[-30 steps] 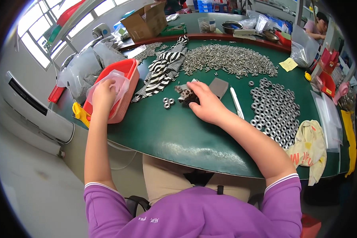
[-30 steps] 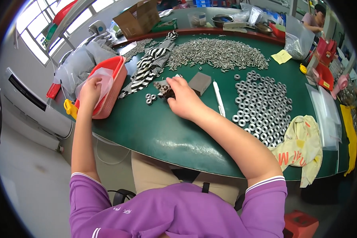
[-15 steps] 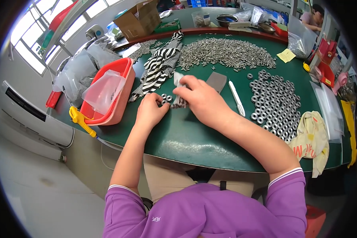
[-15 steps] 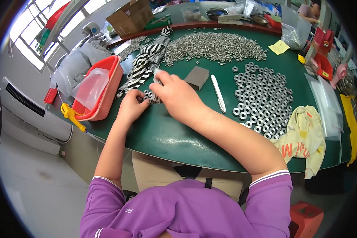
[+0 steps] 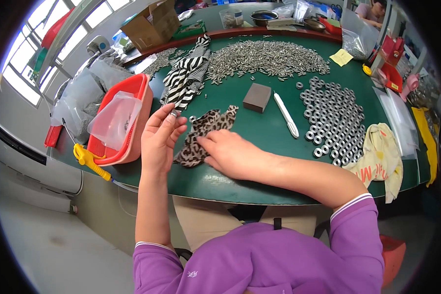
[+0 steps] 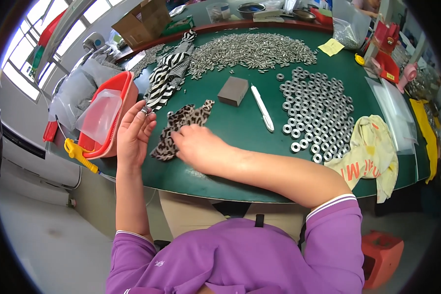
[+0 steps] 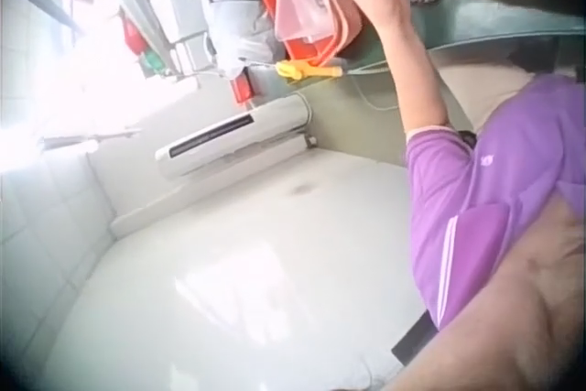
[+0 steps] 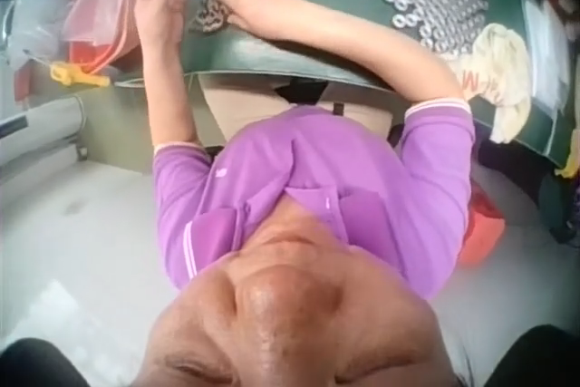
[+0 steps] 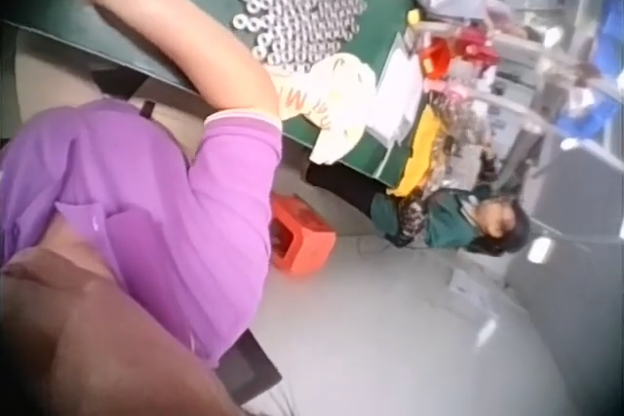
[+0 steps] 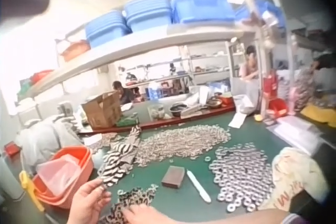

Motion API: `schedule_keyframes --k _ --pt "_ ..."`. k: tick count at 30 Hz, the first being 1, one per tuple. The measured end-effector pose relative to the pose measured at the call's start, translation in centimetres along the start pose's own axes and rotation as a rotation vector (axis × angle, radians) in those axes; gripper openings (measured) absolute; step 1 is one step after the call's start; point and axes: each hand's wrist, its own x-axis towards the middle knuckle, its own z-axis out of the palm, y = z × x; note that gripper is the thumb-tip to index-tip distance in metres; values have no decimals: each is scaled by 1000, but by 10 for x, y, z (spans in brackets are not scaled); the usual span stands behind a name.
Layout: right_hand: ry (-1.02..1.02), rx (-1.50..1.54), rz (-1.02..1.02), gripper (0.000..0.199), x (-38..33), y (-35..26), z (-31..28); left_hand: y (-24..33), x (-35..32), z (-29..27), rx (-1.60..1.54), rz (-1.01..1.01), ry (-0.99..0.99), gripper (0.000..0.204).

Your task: Assembling small circular metal components using a handheld tool and a fixture.

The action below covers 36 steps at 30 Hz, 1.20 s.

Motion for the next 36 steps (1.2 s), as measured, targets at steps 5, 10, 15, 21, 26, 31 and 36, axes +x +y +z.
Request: schedule_keyframes --k 5,10,15,21,26,31,36 --pt "-74 182 -97 30 21 -21 5 -6 1 19 80 -47 -51 34" --pt "163 -237 78 19 -19 13 -65 -16 11 36 127 -70 -197 31" --pt "230 -424 364 34 -39 66 -105 -28 21 55 71 -271 -346 33" --pt "95 -393 434 58 -10 93 -78 -48 38 39 -95 -266 -364 31" --pt "211 -284 421 55 -9 85 -82 -51 42 32 -158 -283 -310 24" --pt "451 148 183 60 0 55 -92 -56 44 24 -255 -254 -282 22" --pt "455 9 31 64 0 44 -76 -55 40 30 -310 -266 -271 21"
